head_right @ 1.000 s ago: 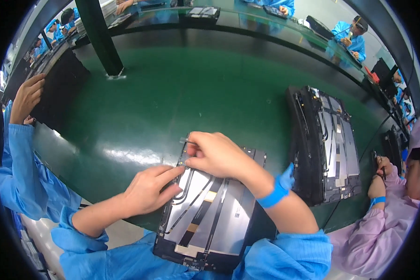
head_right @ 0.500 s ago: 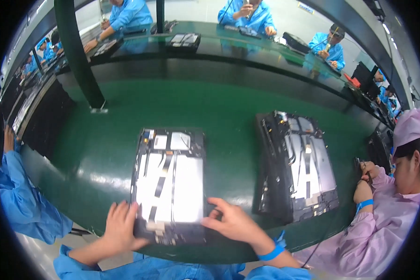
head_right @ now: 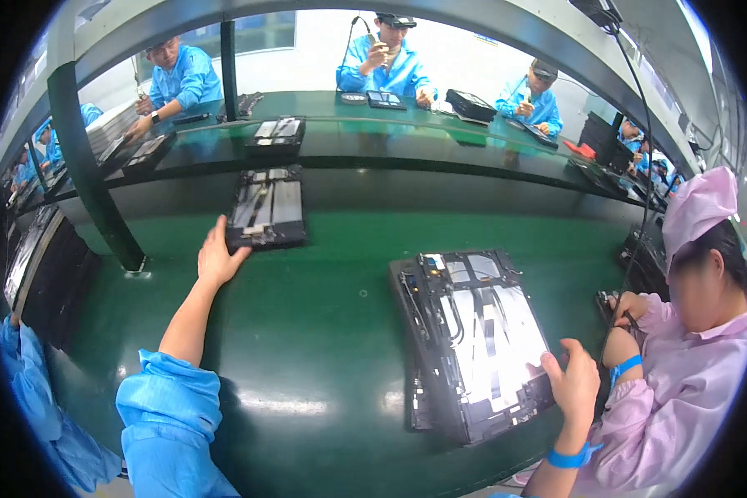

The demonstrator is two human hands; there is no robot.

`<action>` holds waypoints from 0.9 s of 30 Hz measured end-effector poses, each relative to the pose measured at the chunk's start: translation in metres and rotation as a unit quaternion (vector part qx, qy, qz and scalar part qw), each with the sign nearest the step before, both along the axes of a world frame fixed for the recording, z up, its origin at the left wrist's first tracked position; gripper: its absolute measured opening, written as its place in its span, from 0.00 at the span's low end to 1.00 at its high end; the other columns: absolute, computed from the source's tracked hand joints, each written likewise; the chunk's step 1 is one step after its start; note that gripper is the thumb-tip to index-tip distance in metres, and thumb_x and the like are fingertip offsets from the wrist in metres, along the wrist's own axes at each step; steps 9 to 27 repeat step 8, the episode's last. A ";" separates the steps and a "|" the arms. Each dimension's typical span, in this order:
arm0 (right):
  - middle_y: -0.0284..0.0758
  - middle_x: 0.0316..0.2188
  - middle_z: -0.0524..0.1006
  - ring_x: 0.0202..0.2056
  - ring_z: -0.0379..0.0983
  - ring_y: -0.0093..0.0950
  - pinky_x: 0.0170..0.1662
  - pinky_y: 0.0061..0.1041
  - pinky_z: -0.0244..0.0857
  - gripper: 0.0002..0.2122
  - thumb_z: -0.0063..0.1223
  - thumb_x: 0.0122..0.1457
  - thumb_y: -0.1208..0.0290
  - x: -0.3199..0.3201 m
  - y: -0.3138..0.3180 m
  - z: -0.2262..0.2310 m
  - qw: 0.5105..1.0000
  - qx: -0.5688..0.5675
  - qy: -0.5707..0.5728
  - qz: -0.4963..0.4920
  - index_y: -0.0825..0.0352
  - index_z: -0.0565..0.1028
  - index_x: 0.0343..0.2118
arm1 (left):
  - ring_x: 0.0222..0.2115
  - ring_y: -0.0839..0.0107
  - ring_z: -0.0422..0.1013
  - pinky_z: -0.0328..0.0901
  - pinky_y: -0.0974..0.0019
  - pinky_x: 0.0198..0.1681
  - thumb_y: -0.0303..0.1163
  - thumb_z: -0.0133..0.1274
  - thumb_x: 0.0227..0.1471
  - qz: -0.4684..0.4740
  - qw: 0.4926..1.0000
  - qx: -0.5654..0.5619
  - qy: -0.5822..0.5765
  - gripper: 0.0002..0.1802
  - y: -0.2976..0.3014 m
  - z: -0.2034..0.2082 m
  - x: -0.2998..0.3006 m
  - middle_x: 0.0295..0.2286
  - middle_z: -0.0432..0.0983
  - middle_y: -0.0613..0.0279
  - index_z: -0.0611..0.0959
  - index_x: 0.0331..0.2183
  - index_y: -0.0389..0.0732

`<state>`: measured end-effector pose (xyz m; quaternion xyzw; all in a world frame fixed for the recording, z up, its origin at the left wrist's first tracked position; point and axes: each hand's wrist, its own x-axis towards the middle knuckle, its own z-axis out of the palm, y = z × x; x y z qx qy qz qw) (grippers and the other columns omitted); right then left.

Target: The person connects internal ribbon cables to a motherboard and assembles components inside a tablet chassis by hand on an assembly line.

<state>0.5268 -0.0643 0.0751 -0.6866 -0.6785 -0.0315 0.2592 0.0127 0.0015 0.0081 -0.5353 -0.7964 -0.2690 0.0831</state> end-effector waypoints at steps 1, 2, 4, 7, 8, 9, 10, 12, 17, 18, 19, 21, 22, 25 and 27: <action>0.46 0.22 0.71 0.25 0.68 0.40 0.29 0.29 0.60 0.14 0.48 0.44 0.66 0.016 0.006 -0.001 0.991 -0.117 0.064 0.019 0.74 0.69 0.28 | 0.43 0.55 0.57 0.54 0.58 0.43 0.41 0.55 0.33 0.067 0.995 0.055 0.058 0.40 -0.001 -0.004 0.006 0.42 0.59 0.48 0.57 0.47 0.38; 0.44 0.19 0.72 0.22 0.68 0.34 0.27 0.26 0.61 0.14 0.47 0.45 0.66 0.037 0.012 -0.009 0.980 -0.175 0.072 0.057 0.75 0.70 0.27 | 0.41 0.54 0.57 0.55 0.59 0.42 0.34 0.56 0.32 0.058 0.983 0.111 0.131 0.38 0.000 -0.008 0.017 0.41 0.58 0.47 0.57 0.46 0.37; 0.41 0.19 0.71 0.22 0.67 0.30 0.27 0.24 0.60 0.14 0.48 0.45 0.65 0.041 0.008 -0.002 0.967 -0.201 0.130 0.083 0.75 0.70 0.26 | 0.33 0.54 0.63 0.58 0.57 0.34 0.27 0.54 0.27 -0.125 0.960 0.222 0.117 0.22 -0.018 0.009 0.074 0.29 0.66 0.49 0.69 0.32 0.35; 0.34 0.18 0.71 0.22 0.63 0.19 0.26 0.20 0.58 0.15 0.48 0.44 0.64 0.049 0.007 -0.003 0.942 -0.253 0.205 0.078 0.74 0.71 0.26 | 0.26 0.61 0.69 0.62 0.65 0.29 0.40 0.51 0.30 -0.408 0.913 0.010 -0.001 0.17 -0.073 0.023 0.177 0.23 0.71 0.50 0.76 0.24 0.37; 0.35 0.18 0.71 0.22 0.64 0.20 0.26 0.20 0.58 0.14 0.48 0.44 0.64 0.050 0.011 -0.006 0.943 -0.249 0.200 0.088 0.74 0.71 0.26 | 0.26 0.61 0.69 0.62 0.65 0.29 0.40 0.51 0.30 -0.399 0.917 0.006 0.001 0.17 -0.080 0.025 0.176 0.23 0.71 0.50 0.76 0.24 0.37; 0.35 0.18 0.71 0.22 0.64 0.20 0.26 0.20 0.58 0.14 0.48 0.44 0.64 0.050 0.011 -0.006 0.943 -0.249 0.200 0.088 0.74 0.71 0.26 | 0.26 0.61 0.69 0.62 0.65 0.29 0.40 0.51 0.30 -0.399 0.917 0.006 0.001 0.17 -0.080 0.025 0.176 0.23 0.71 0.50 0.76 0.24 0.37; 0.35 0.18 0.71 0.22 0.64 0.20 0.26 0.20 0.58 0.14 0.48 0.44 0.64 0.050 0.011 -0.006 0.943 -0.249 0.200 0.088 0.74 0.71 0.26 | 0.26 0.61 0.69 0.62 0.65 0.29 0.40 0.51 0.30 -0.399 0.917 0.006 0.001 0.17 -0.080 0.025 0.176 0.23 0.71 0.50 0.76 0.24 0.37; 0.35 0.18 0.71 0.22 0.64 0.20 0.26 0.20 0.58 0.14 0.48 0.44 0.64 0.050 0.011 -0.006 0.943 -0.249 0.200 0.088 0.74 0.71 0.26 | 0.26 0.61 0.69 0.62 0.65 0.29 0.40 0.51 0.30 -0.399 0.917 0.006 0.001 0.17 -0.080 0.025 0.176 0.23 0.71 0.50 0.76 0.24 0.37; 0.35 0.18 0.71 0.22 0.64 0.20 0.26 0.20 0.58 0.14 0.48 0.44 0.64 0.050 0.011 -0.006 0.943 -0.249 0.200 0.088 0.74 0.71 0.26 | 0.26 0.61 0.69 0.62 0.65 0.29 0.40 0.51 0.30 -0.399 0.917 0.006 0.001 0.17 -0.080 0.025 0.176 0.23 0.71 0.50 0.76 0.24 0.37; 0.35 0.18 0.71 0.22 0.64 0.20 0.26 0.20 0.58 0.14 0.48 0.44 0.64 0.050 0.011 -0.006 0.943 -0.249 0.200 0.088 0.74 0.71 0.26 | 0.26 0.61 0.69 0.62 0.65 0.29 0.40 0.51 0.30 -0.399 0.917 0.006 0.001 0.17 -0.080 0.025 0.176 0.23 0.71 0.50 0.76 0.24 0.37; 0.35 0.18 0.71 0.22 0.64 0.20 0.26 0.20 0.58 0.14 0.48 0.44 0.64 0.050 0.011 -0.006 0.943 -0.249 0.200 0.088 0.74 0.71 0.26 | 0.26 0.61 0.69 0.62 0.65 0.29 0.40 0.51 0.30 -0.399 0.917 0.006 0.001 0.17 -0.080 0.025 0.176 0.23 0.71 0.50 0.76 0.24 0.37; 0.35 0.18 0.71 0.22 0.64 0.20 0.26 0.20 0.58 0.14 0.48 0.44 0.64 0.050 0.011 -0.006 0.943 -0.249 0.200 0.088 0.74 0.71 0.26 | 0.26 0.61 0.69 0.62 0.65 0.29 0.40 0.51 0.30 -0.399 0.917 0.006 0.001 0.17 -0.080 0.025 0.176 0.23 0.71 0.50 0.76 0.24 0.37; 0.35 0.18 0.71 0.22 0.64 0.20 0.26 0.20 0.58 0.14 0.48 0.44 0.64 0.050 0.011 -0.006 0.943 -0.249 0.200 0.088 0.74 0.71 0.26 | 0.26 0.61 0.69 0.62 0.65 0.29 0.40 0.51 0.30 -0.399 0.917 0.006 0.001 0.17 -0.080 0.025 0.176 0.23 0.71 0.50 0.76 0.24 0.37; 0.35 0.18 0.71 0.22 0.64 0.20 0.26 0.20 0.58 0.14 0.48 0.44 0.64 0.050 0.011 -0.006 0.943 -0.249 0.200 0.088 0.74 0.71 0.26 | 0.26 0.61 0.69 0.62 0.65 0.29 0.40 0.51 0.30 -0.399 0.917 0.006 0.001 0.17 -0.080 0.025 0.176 0.23 0.71 0.50 0.76 0.24 0.37; 0.35 0.18 0.71 0.22 0.64 0.20 0.26 0.20 0.58 0.14 0.48 0.44 0.64 0.050 0.011 -0.006 0.943 -0.249 0.200 0.088 0.74 0.71 0.26 | 0.26 0.61 0.69 0.62 0.65 0.29 0.40 0.51 0.30 -0.399 0.917 0.006 0.001 0.17 -0.080 0.025 0.176 0.23 0.71 0.50 0.76 0.24 0.37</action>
